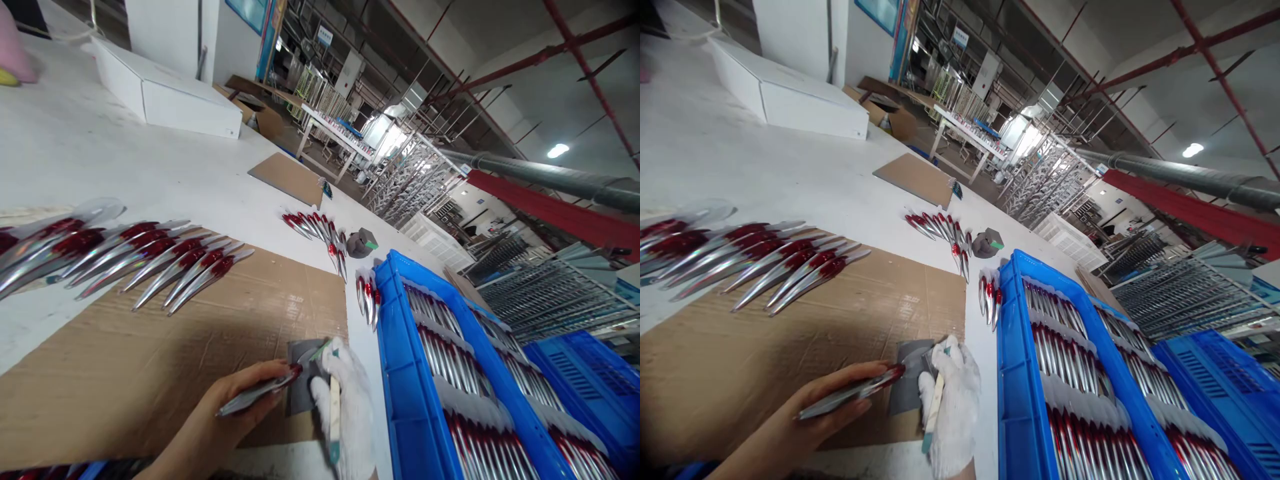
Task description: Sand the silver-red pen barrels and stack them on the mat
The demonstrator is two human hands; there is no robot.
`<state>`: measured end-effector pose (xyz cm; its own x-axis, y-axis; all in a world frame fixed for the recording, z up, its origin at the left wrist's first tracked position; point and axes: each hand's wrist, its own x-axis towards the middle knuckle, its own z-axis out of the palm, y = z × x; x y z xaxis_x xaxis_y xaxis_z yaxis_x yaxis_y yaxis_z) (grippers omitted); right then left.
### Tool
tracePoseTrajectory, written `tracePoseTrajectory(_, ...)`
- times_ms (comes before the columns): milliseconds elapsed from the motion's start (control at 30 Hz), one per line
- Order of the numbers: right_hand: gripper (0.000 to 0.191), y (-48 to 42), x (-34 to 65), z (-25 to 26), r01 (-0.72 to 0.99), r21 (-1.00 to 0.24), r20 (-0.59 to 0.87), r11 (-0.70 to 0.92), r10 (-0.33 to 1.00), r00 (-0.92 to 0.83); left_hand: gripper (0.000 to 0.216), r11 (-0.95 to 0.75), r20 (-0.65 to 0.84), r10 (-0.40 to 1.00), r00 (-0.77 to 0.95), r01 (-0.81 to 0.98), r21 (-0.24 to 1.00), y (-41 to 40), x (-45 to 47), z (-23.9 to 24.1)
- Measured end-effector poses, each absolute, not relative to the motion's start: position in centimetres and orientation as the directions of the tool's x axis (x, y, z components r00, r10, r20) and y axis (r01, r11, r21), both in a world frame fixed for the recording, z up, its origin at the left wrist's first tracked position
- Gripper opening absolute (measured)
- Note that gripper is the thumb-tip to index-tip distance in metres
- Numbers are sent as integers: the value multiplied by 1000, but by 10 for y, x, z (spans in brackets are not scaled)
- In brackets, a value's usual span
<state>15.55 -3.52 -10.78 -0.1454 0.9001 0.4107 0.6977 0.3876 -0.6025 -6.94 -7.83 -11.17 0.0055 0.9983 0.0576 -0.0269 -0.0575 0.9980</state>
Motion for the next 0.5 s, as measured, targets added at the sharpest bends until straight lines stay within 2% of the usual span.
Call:
tracePoseTrajectory(100,34,-34,156,-94,749,-493,386,442,883,-267,29,-207,210,971,113,-33,978,-74,-64,-120)
tracePoseTrajectory(167,33,-25,148,-69,800,-368,349,474,868,-354,34,-286,289,944,159,-41,957,-74,-66,-120)
tracePoseTrajectory(233,31,-13,141,-39,835,-197,266,514,848,-459,35,-303,307,940,147,-51,952,-74,-68,-117)
tracePoseTrajectory(300,29,-6,140,-15,819,-82,146,568,820,-554,32,-295,301,946,120,-67,953,-75,-69,-113)
tracePoseTrajectory(400,31,-6,143,-6,771,-23,36,637,771,-636,28,-269,277,952,130,-75,960,-77,-68,-112)
tracePoseTrajectory(500,34,-3,130,-15,746,10,37,666,745,-666,33,-278,285,940,186,-64,958,-80,-71,-116)
